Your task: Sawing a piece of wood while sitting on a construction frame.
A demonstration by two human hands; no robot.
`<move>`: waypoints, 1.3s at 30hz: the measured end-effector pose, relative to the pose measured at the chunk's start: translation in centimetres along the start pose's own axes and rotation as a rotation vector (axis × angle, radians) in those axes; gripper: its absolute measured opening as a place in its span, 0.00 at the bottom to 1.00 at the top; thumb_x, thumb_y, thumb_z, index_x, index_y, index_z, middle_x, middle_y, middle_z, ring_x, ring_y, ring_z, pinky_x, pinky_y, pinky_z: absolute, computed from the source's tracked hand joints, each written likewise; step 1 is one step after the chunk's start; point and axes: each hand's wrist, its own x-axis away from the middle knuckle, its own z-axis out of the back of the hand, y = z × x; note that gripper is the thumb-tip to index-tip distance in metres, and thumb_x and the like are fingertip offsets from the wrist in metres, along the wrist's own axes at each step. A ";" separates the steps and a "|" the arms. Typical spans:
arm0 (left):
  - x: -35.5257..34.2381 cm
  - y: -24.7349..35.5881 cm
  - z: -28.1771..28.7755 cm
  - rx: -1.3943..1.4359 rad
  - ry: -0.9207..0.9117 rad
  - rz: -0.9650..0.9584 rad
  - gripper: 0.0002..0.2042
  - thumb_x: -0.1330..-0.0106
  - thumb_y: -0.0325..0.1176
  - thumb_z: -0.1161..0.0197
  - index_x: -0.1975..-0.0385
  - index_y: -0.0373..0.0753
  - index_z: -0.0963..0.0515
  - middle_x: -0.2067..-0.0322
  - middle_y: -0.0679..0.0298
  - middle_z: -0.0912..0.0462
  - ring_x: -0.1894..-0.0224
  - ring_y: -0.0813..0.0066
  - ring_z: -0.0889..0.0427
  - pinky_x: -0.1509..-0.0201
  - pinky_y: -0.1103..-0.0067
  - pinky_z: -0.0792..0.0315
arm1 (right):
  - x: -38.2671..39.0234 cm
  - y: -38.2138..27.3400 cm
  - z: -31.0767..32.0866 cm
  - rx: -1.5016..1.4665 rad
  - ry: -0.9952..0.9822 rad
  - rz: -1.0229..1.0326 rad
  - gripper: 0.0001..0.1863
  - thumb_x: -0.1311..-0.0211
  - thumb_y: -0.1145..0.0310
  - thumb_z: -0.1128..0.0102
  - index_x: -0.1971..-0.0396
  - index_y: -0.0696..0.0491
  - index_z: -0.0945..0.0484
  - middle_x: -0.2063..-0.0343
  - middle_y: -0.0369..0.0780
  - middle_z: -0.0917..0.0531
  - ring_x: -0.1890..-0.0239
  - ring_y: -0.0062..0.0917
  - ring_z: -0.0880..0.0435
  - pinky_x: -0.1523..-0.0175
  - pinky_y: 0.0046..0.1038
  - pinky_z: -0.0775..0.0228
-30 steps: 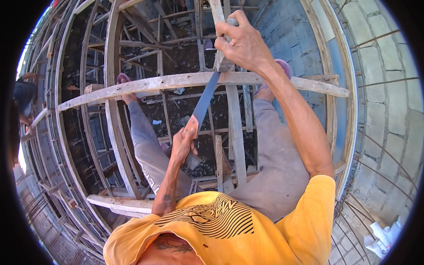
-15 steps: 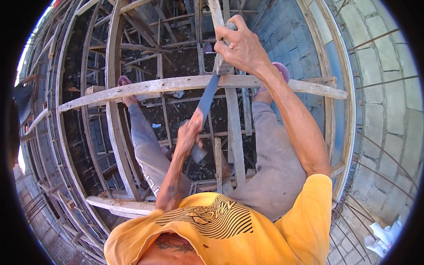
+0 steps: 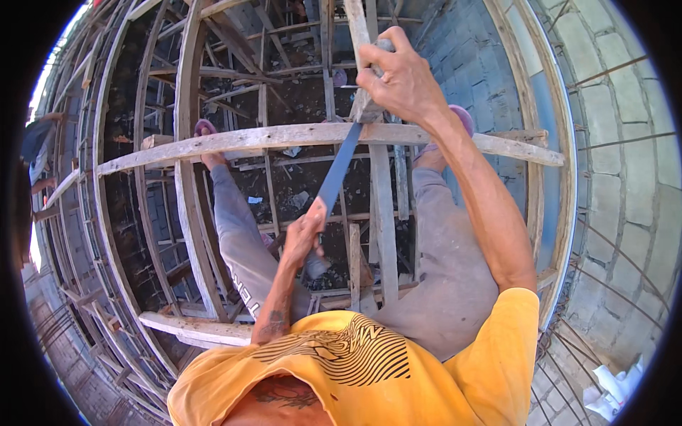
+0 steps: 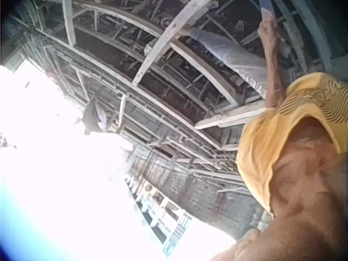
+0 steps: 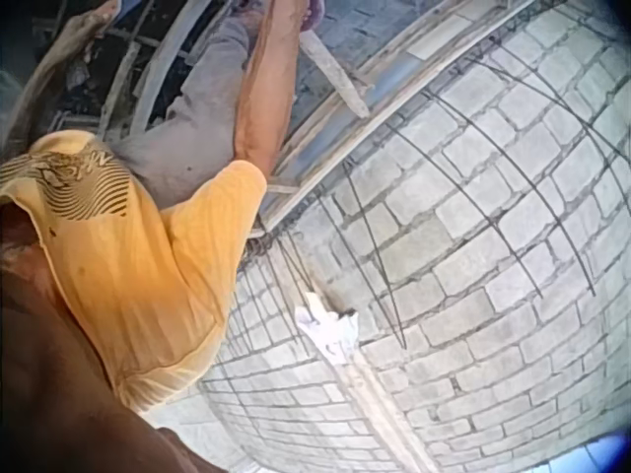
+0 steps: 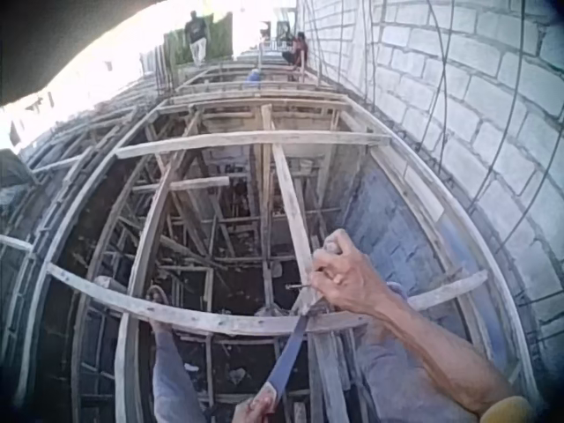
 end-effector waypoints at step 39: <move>1.9 4.6 1.0 -0.110 0.003 -0.035 0.19 0.25 0.47 0.40 0.66 0.34 0.25 0.80 0.69 0.30 0.84 0.82 0.30 0.86 0.81 0.31 | 0.7 -0.3 0.3 -0.034 -0.026 -0.045 0.08 0.37 0.62 0.37 0.63 0.48 0.19 0.55 0.44 0.27 0.55 0.35 0.20 0.57 0.36 0.25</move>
